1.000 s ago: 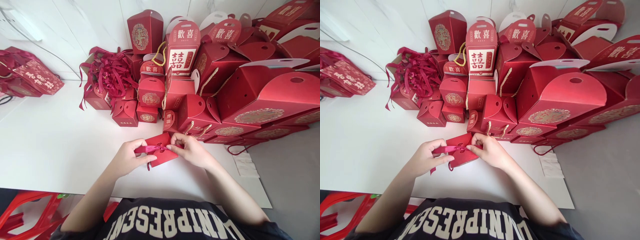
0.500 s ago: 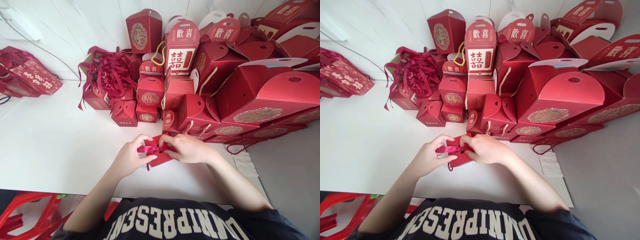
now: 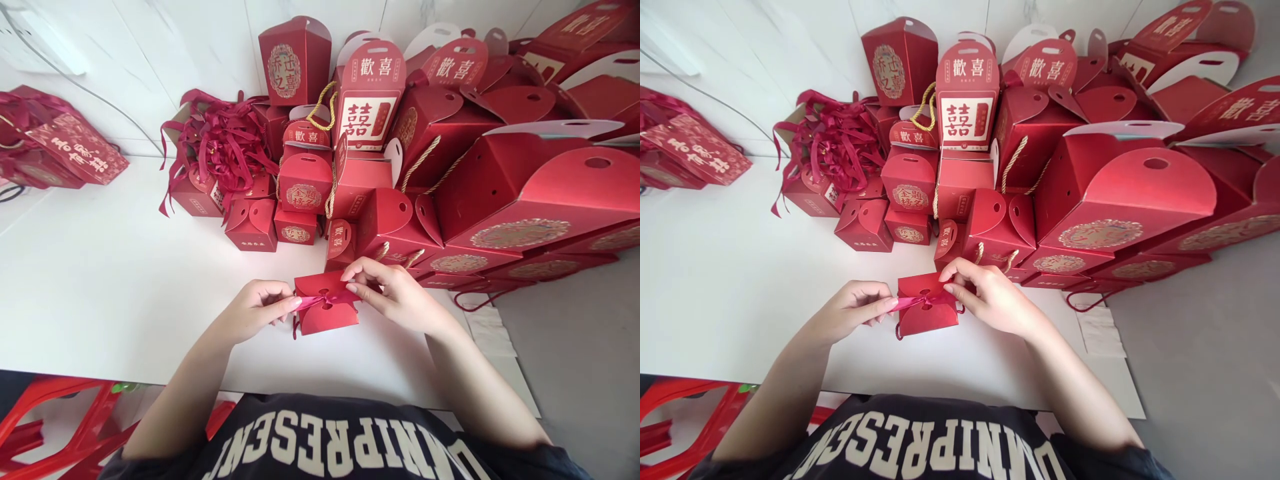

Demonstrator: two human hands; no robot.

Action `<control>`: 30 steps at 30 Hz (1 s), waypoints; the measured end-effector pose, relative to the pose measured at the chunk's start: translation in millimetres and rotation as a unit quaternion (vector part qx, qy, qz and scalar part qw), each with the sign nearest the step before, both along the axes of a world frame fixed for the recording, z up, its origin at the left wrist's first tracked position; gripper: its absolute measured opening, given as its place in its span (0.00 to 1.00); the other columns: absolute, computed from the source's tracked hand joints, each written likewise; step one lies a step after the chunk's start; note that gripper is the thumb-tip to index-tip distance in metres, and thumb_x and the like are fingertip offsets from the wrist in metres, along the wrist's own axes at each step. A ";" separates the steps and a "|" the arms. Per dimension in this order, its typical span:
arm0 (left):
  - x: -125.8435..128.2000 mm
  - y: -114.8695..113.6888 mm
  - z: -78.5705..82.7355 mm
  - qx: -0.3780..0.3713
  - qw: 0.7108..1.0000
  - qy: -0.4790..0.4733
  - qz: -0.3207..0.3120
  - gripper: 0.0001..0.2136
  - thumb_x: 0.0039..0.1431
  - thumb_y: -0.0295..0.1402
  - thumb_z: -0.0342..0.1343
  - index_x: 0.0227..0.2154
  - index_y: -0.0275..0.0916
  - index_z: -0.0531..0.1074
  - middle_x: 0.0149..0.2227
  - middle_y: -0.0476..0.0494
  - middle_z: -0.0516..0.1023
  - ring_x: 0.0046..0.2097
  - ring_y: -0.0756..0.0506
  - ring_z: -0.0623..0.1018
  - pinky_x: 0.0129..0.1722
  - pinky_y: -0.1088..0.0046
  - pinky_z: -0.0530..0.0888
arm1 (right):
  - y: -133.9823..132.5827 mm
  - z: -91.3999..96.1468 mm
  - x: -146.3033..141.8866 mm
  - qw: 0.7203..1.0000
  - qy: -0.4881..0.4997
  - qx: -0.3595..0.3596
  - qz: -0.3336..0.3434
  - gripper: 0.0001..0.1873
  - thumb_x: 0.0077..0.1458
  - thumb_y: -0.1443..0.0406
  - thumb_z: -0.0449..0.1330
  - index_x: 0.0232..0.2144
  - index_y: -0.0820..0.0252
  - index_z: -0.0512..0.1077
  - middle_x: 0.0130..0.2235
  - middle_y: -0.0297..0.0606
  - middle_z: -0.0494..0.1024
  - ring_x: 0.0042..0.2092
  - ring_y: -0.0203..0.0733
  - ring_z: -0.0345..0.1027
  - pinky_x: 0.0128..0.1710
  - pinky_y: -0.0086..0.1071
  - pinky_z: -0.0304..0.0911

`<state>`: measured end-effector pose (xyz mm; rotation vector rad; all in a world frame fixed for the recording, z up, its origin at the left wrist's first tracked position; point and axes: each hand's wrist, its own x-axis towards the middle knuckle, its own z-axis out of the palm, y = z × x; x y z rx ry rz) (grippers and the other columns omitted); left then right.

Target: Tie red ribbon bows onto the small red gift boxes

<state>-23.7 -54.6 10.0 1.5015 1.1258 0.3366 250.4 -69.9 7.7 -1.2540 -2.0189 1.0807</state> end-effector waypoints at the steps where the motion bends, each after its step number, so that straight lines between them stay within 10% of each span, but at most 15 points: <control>1: -1.3 1.6 -1.1 0.005 1.000 -0.003 -0.004 0.18 0.61 0.44 0.55 0.21 0.36 0.67 0.22 0.51 0.66 0.26 0.52 0.66 0.26 0.77 0.64 | -0.9 -2.0 1.2 1.000 0.000 0.002 -0.007 0.06 0.65 0.62 0.53 0.43 0.55 0.68 0.29 0.30 0.73 0.29 0.34 0.62 0.29 0.26 0.56; 11: -23.6 26.3 -7.6 -0.044 0.990 0.043 -0.124 0.15 0.60 0.44 0.56 0.29 0.37 0.78 0.28 0.44 0.77 0.29 0.49 0.72 0.29 0.75 0.67 | -1.4 -26.2 3.6 0.998 -0.025 0.043 -0.024 0.07 0.67 0.61 0.51 0.40 0.56 0.67 0.31 0.33 0.73 0.30 0.36 0.62 0.34 0.29 0.59; 20: -8.4 49.9 26.3 0.103 0.964 -0.009 -0.245 0.04 0.46 0.40 0.69 0.26 0.48 0.84 0.48 0.41 0.79 0.49 0.40 0.74 0.50 0.65 0.72 | 2.3 -24.4 -5.2 0.998 -0.032 0.056 -0.008 0.09 0.67 0.63 0.49 0.42 0.55 0.69 0.39 0.37 0.78 0.35 0.40 0.71 0.39 0.31 0.62; 25: 20.3 62.9 1.9 0.015 0.954 -0.144 -0.264 0.11 0.44 0.48 0.69 0.21 0.47 0.83 0.43 0.38 0.83 0.57 0.33 0.73 0.59 0.50 0.66 | 4.1 -24.5 -4.4 0.998 -0.025 0.048 -0.021 0.08 0.67 0.62 0.50 0.41 0.56 0.69 0.37 0.36 0.78 0.34 0.39 0.70 0.39 0.30 0.62; 30: 31.8 60.0 -15.6 0.030 0.972 -0.162 -0.169 0.15 0.47 0.49 0.67 0.24 0.42 0.83 0.32 0.37 0.84 0.42 0.38 0.80 0.58 0.53 0.69 | 3.9 -25.4 -3.2 0.999 -0.021 0.033 -0.026 0.09 0.67 0.61 0.51 0.41 0.57 0.69 0.35 0.35 0.78 0.33 0.38 0.68 0.38 0.29 0.62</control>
